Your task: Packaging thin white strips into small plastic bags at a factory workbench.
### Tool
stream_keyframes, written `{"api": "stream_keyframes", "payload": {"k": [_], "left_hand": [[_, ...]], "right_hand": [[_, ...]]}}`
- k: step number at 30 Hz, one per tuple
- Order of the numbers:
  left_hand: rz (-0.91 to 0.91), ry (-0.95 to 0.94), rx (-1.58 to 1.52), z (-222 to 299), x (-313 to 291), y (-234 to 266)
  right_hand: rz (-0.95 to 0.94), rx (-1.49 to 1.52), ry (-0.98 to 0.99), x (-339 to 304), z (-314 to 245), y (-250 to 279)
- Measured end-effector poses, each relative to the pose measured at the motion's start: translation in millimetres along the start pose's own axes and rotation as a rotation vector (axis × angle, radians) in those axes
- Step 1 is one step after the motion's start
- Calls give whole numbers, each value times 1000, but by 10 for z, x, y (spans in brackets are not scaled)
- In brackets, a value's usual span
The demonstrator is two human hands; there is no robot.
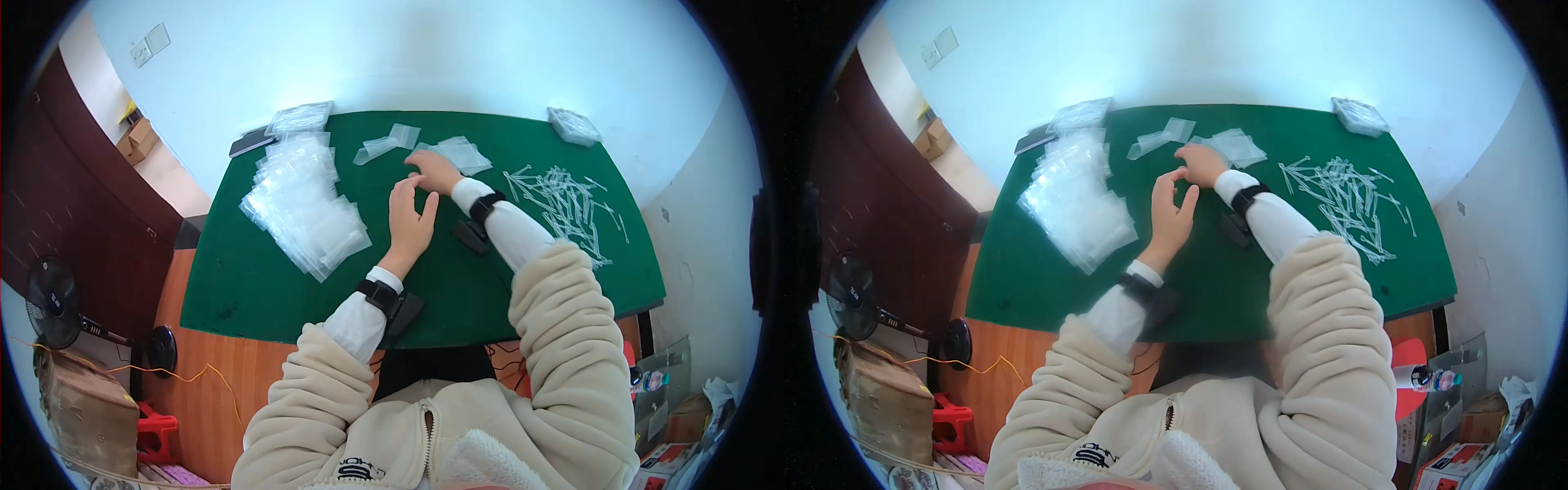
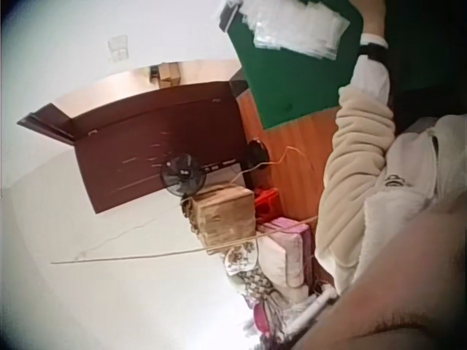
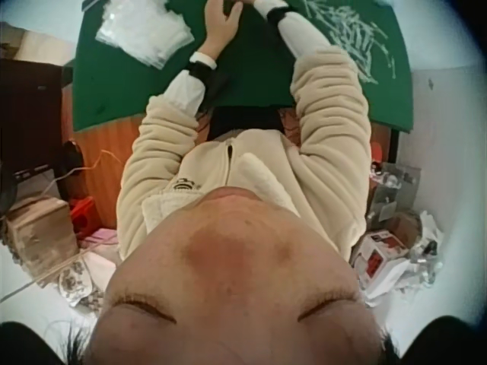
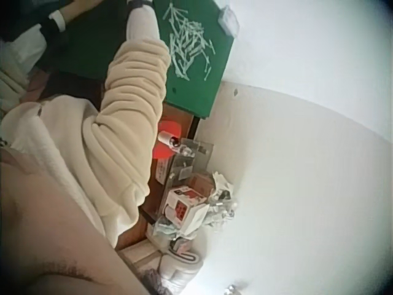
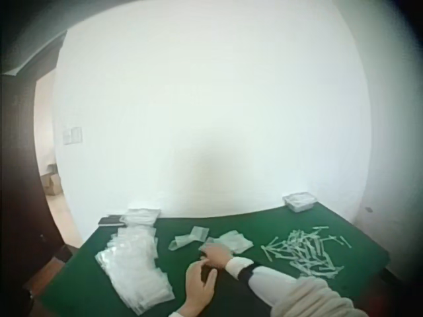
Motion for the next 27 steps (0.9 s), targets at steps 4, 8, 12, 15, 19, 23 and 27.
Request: {"api": "stream_keyframes", "payload": {"k": [4, 8, 12, 15, 19, 23, 27], "left_hand": [[200, -21, -15, 103, 48, 196], [254, 1, -15, 107, 52, 248], [261, 26, -40, 61, 80, 316], [259, 53, -83, 33, 91, 328], [291, 34, -58, 6, 123, 390], [375, 35, 61, 40, 59, 361], [441, 40, 131, -92, -11, 403]], "right_hand": [[226, -81, 199, 531, -213, -144], [345, -391, 155, 829, -297, -166], [-38, -274, -119, 1014, -112, -269], [-146, -162, -31, 997, -161, -270], [-91, -21, 212, 790, -368, -70], [-88, 36, 102, 262, -444, 229], [-4, 191, 191, -344, -763, 444]]}}
Point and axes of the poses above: each hand's wrist, its own x-axis towards the middle knuckle, its own y-axis out of the back of the hand, z = x × y, the point moved 9 cm from there along x, towards the middle knuckle, and after that the axes turned 1 degree about -y, right-handed, at the moved point
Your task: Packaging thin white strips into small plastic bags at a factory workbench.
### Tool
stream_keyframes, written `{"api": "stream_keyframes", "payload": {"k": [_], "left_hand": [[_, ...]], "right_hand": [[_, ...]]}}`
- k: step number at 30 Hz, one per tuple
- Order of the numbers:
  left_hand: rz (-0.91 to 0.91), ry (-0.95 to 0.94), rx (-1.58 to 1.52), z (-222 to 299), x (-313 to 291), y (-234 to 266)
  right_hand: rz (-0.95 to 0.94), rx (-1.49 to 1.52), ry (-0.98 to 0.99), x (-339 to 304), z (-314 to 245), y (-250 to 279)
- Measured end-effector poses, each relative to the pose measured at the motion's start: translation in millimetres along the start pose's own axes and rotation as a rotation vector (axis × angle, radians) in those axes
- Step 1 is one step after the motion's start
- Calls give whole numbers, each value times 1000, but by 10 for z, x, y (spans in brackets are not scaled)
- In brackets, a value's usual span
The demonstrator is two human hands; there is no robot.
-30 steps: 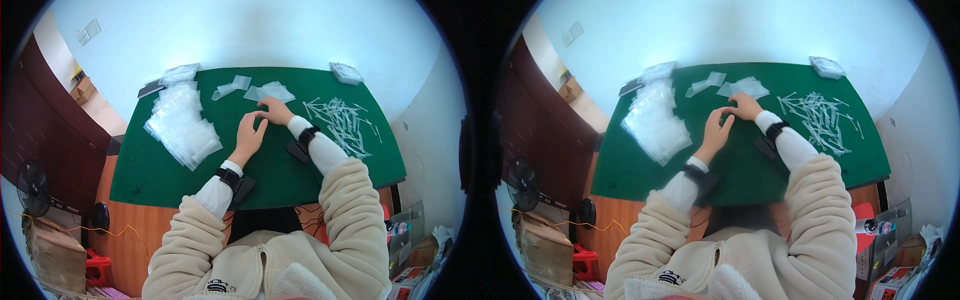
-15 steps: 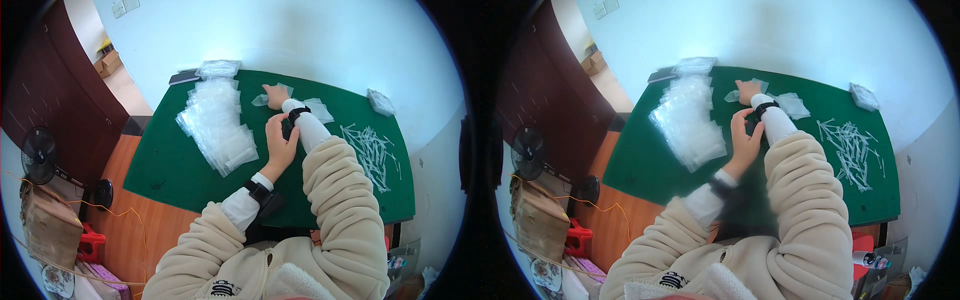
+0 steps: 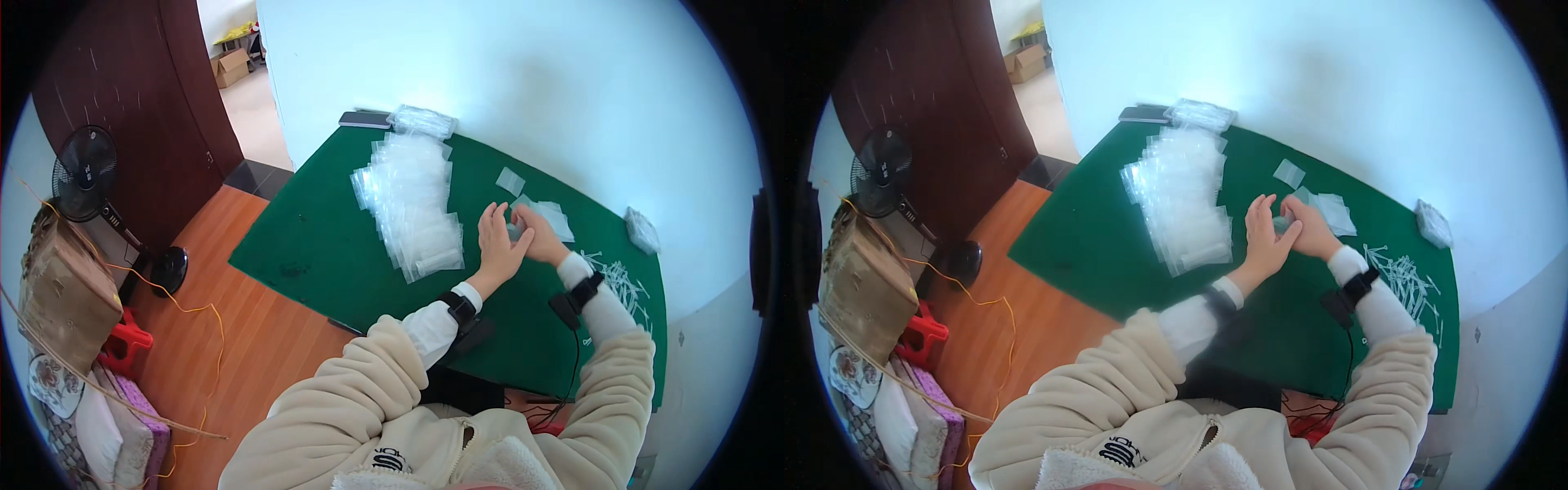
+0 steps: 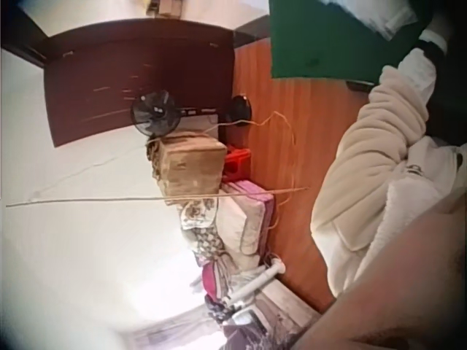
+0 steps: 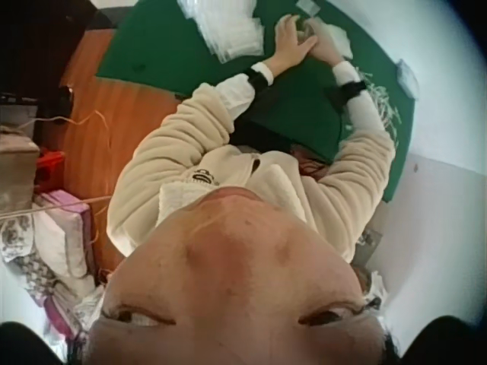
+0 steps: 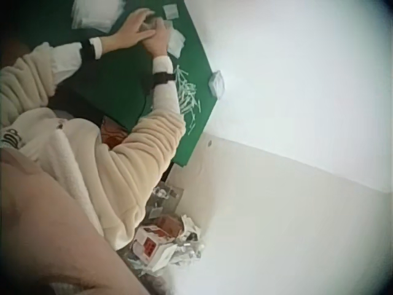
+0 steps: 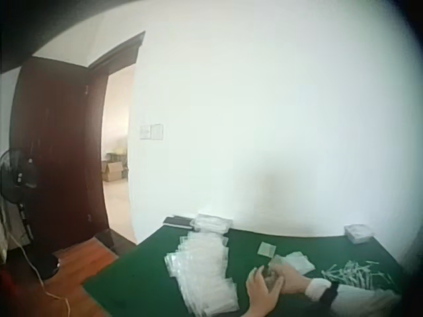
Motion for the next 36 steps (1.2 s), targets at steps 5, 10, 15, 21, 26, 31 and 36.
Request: {"api": "stream_keyframes", "payload": {"k": [5, 10, 15, 21, 26, 31, 36], "left_hand": [[-604, 439, -466, -203, -227, -552], [-769, 291, -520, -49, -301, -615], [-535, 60, -101, -159, -151, -419], [-378, 220, -130, -397, 56, -254], [-242, 205, -86, -321, 164, -79], [-402, -159, 59, 6, 18, -271], [-488, -147, 84, -53, -19, -341]], "right_hand": [[15, 577, -267, -414, 376, 301], [101, 1084, -553, -648, 566, 440], [61, 657, -453, -655, 560, 507], [42, 559, -563, -707, 801, 339], [175, 797, -808, -883, 1050, 7], [235, -118, -569, -1196, 1161, 564], [323, -401, -762, -2073, 1904, 1287]]}}
Point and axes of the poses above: each hand's wrist, its own x-axis towards the middle knuckle, its own y-axis out of the back of the hand, z = x × y, the point moved 9 cm from there along x, towards the middle knuckle, and after that the axes turned 1 degree about -y, right-handed, at the moved point
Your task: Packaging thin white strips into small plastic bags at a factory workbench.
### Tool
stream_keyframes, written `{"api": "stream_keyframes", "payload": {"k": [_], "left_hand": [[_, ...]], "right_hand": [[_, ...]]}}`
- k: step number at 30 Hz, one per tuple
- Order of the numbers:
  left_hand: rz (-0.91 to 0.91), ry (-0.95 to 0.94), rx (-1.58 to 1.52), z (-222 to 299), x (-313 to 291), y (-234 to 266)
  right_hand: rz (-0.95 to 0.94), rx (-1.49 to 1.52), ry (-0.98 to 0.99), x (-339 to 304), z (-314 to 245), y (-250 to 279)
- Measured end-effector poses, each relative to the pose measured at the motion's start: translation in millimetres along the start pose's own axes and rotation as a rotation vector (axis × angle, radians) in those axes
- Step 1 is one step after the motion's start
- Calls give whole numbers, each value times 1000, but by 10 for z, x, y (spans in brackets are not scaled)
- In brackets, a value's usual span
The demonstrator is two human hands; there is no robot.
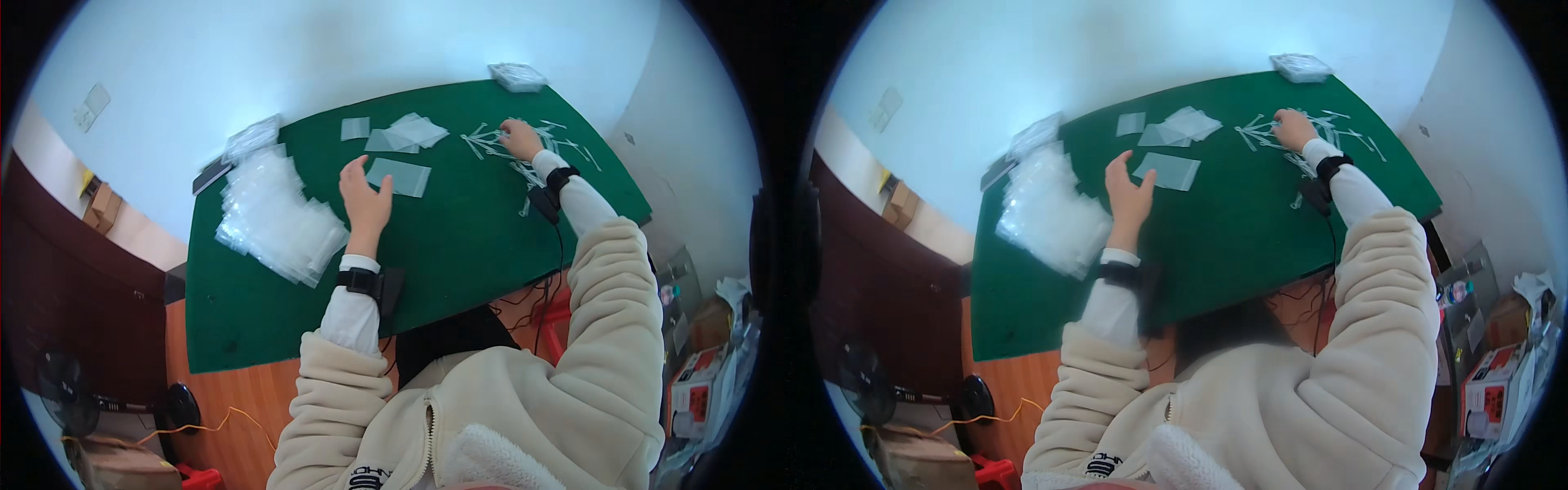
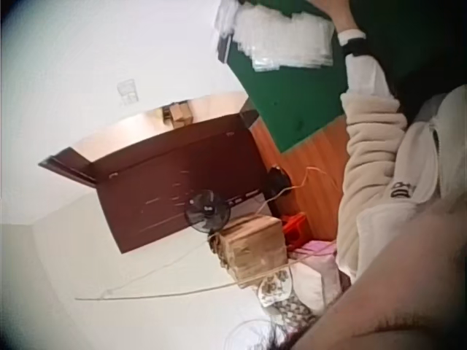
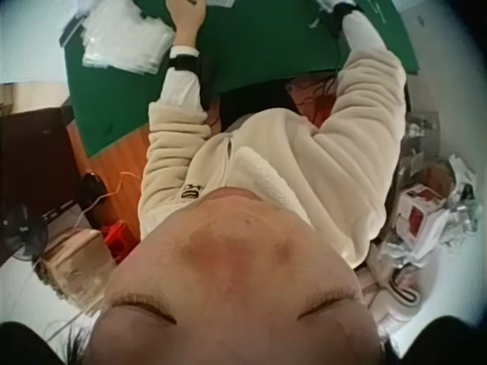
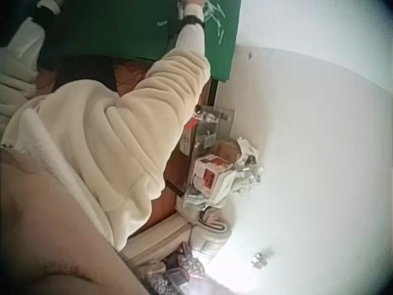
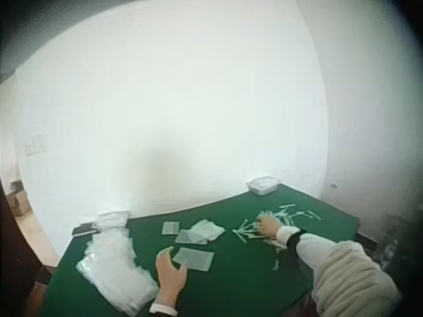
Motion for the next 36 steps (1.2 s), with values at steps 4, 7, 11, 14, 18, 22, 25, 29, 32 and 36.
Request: {"api": "stream_keyframes", "payload": {"k": [4, 7, 11, 14, 18, 22, 25, 29, 32, 36], "left_hand": [[-29, -9, 7, -67, -18, -31], [-41, 30, 22, -103, -30, -30], [-68, 47, 19, -90, -28, -69], [-93, 58, 28, -71, -25, -104], [-143, 93, 51, -143, -58, -73], [-175, 85, 44, -130, -57, -143], [-178, 75, 54, -121, -59, -160], [-173, 59, 70, -112, -60, -160], [-178, 47, 71, -102, -58, -160], [-213, 68, 67, -116, -61, -176]], "right_hand": [[-56, -223, -320, -89, 953, 198], [-126, -246, -583, -265, 1568, 237], [-146, -266, -763, -471, 2060, 191], [-119, -317, -874, -599, 2151, 200], [-32, -264, -855, -611, 1624, 193], [-55, -292, -777, -551, 1450, 116], [-79, -290, -720, -481, 1341, 33], [-140, -250, -639, -396, 1209, -104], [-177, -211, -588, -342, 1117, -169], [-216, -160, -516, -289, 975, -200]]}}
Point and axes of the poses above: each hand's wrist, its own x-axis towards the middle knuckle, its own y-axis out of the back of the hand, z = x × y, the point moved 9 cm from there along x, towards the middle knuckle, and after that the axes turned 1 degree about -y, right-handed, at the moved point
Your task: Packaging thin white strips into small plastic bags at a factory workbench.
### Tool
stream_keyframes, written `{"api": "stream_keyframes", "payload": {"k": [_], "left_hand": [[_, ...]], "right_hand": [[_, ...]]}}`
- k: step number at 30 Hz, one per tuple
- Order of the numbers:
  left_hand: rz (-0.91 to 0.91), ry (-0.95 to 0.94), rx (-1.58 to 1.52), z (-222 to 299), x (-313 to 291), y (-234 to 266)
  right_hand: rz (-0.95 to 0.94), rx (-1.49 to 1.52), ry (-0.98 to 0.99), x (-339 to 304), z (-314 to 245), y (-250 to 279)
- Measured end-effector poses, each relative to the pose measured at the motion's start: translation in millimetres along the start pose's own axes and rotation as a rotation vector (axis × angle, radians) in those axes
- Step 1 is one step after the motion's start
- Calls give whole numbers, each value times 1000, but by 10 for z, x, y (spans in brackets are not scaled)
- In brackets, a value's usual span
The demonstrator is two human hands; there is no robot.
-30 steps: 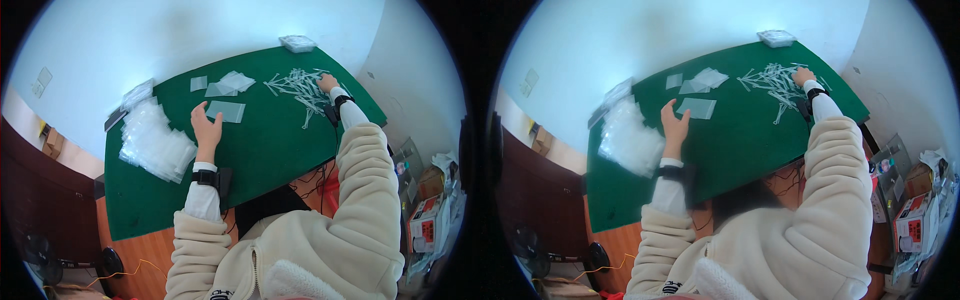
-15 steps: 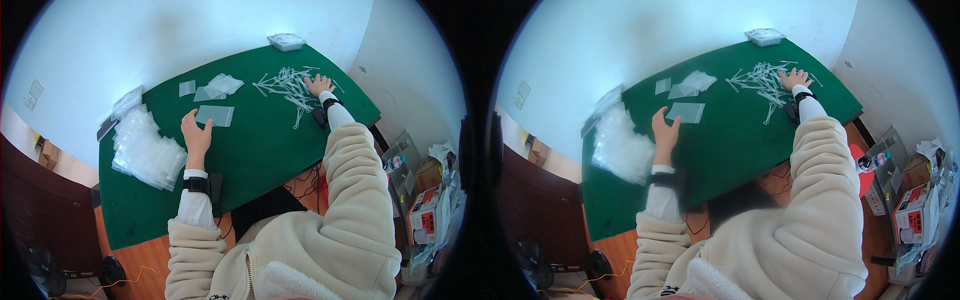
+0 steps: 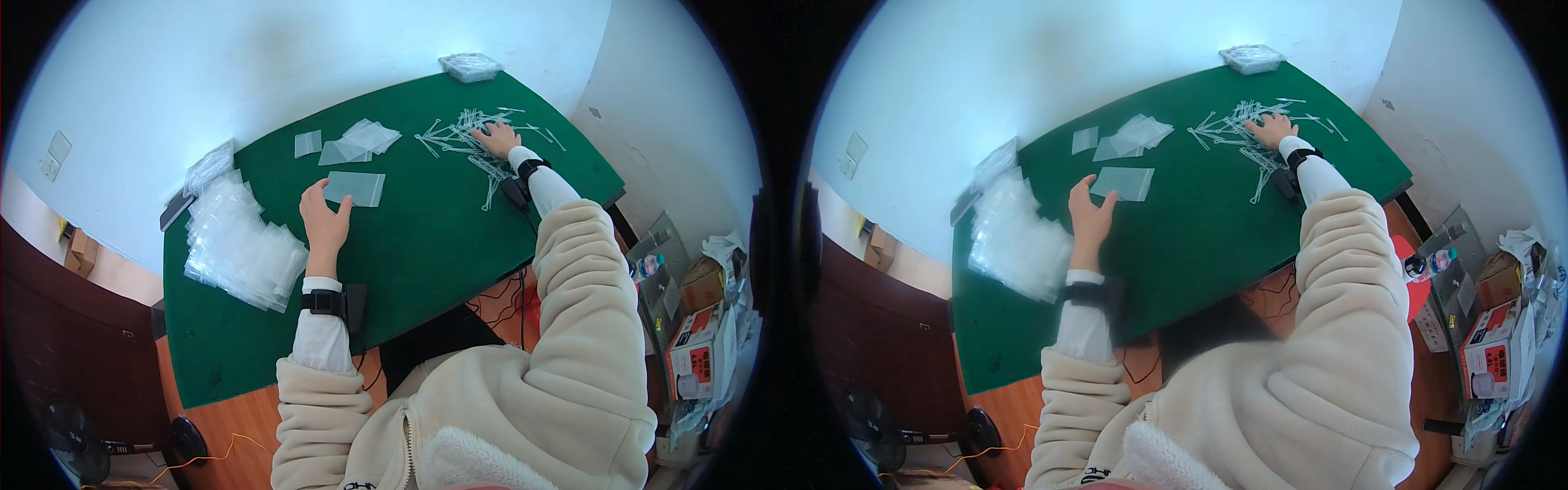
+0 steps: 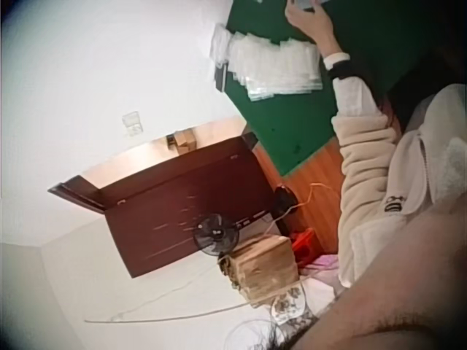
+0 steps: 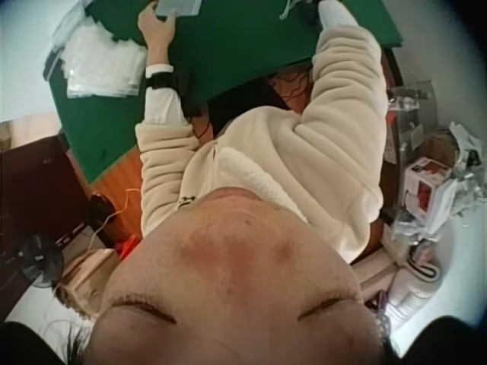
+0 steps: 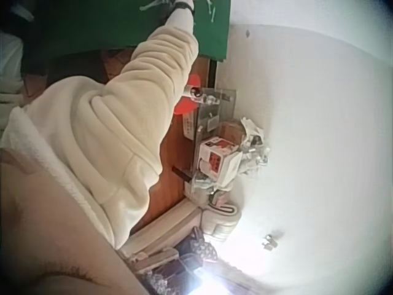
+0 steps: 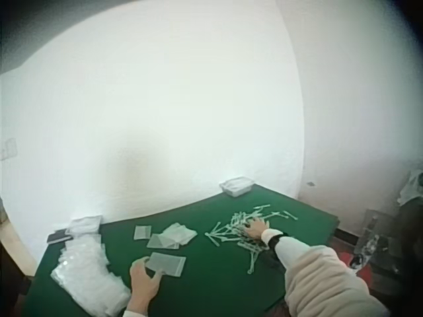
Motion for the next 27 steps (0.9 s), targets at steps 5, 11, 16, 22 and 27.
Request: {"api": "stream_keyframes", "payload": {"k": [5, 11, 16, 22, 27], "left_hand": [[-14, 18, -13, -7, 8, -16], [-17, 19, -8, -34, 2, -7], [-21, 11, -12, -2, 10, -28], [-35, 0, -23, -20, 14, -43], [-45, 8, -17, -44, 0, -36]], "right_hand": [[-10, -8, 123, -130, -239, 56], [9, -118, 193, -477, -590, 145], [107, -72, 326, -524, -702, 98], [133, -24, 427, -679, -910, 80], [80, 55, 455, -903, -1129, 45]]}}
Point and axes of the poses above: each hand's wrist, its own x-axis towards the middle knuckle, its own y-axis out of the back of the hand, z = x × y, the point moved 9 cm from there along x, towards the middle knuckle, and after that the axes turned 1 degree about -y, right-handed, at the moved point
